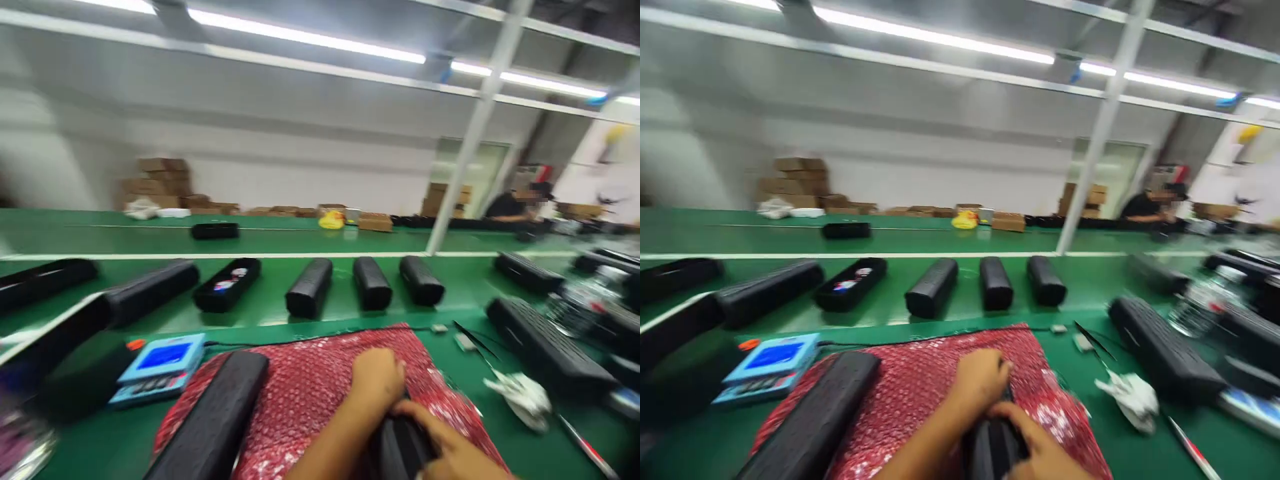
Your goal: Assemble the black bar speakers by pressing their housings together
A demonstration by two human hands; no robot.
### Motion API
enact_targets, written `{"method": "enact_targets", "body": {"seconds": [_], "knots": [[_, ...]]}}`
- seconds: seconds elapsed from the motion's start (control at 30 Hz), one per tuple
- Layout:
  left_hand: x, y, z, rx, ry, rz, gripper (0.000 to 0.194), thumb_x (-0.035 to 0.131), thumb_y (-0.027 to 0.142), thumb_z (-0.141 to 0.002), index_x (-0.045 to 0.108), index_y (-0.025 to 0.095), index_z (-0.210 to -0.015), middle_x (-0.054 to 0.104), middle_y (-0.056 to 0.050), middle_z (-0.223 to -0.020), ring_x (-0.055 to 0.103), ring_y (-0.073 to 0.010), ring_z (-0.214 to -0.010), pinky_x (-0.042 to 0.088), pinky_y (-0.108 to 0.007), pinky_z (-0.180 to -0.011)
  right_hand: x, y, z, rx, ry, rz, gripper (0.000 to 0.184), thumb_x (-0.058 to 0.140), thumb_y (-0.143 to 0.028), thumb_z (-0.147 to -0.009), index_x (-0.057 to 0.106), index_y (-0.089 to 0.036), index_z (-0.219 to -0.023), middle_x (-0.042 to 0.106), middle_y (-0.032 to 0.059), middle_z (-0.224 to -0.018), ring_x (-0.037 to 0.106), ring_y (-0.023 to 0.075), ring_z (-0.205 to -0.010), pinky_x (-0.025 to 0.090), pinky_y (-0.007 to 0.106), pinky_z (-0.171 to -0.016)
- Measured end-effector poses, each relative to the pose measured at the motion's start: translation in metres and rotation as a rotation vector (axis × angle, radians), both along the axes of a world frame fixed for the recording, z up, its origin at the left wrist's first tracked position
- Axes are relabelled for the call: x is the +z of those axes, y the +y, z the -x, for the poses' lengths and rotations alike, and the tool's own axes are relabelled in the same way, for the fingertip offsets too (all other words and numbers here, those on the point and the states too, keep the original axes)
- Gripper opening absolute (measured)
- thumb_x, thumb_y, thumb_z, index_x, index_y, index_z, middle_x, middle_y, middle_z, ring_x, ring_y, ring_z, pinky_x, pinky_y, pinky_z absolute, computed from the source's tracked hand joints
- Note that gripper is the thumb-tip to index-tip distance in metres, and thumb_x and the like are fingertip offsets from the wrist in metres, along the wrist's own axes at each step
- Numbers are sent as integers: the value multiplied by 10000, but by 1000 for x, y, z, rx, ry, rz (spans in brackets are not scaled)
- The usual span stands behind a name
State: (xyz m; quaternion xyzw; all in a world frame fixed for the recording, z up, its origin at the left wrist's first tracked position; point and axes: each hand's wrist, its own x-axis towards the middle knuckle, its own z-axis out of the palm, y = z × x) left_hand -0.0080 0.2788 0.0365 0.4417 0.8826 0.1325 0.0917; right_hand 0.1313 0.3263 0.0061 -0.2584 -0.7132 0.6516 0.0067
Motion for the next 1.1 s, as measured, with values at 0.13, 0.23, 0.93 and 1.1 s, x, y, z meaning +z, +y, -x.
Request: {"method": "enact_targets", "body": {"seconds": [0.13, 0.23, 0.93, 1.1], "knots": [[-3, 5, 5, -48, 23, -2, 379, 340, 330, -893, 671, 151, -935, 686, -127, -955, 641, -278, -915, 494, -382, -772, 14, 3, 4, 79, 11, 310, 658, 633, -148, -421, 499, -203, -1063, 564, -20, -819, 567, 190, -824, 439, 262, -696], [-3, 6, 6, -57, 11, 1, 372, 341, 337, -890, 664, 154, -897, 688, -122, -936, 643, -274, -896, 489, -378, -763, 16, 4, 9, 81, -45, 295, 688, 678, -146, -383, 473, -201, -1037, 526, -31, -813, 528, 166, -770, 418, 251, -650], [-3, 11, 13, -78, -47, 25, 344, 298, 337, -861, 603, 184, -817, 677, -118, -927, 630, -303, -901, 446, -407, -746, 39, -4, 31, 140, -420, -147, 746, 635, 93, -445, 438, -213, -1096, 394, -24, -924, 355, 60, -620, 321, 163, -504], [-4, 9, 14, -85, -42, 29, 345, 290, 332, -865, 599, 190, -806, 677, -105, -913, 631, -280, -886, 441, -380, -733, 32, -6, 27, 125, -349, -174, 654, 604, 48, -474, 420, -225, -1039, 386, -28, -901, 372, 67, -627, 332, 166, -510]]}}
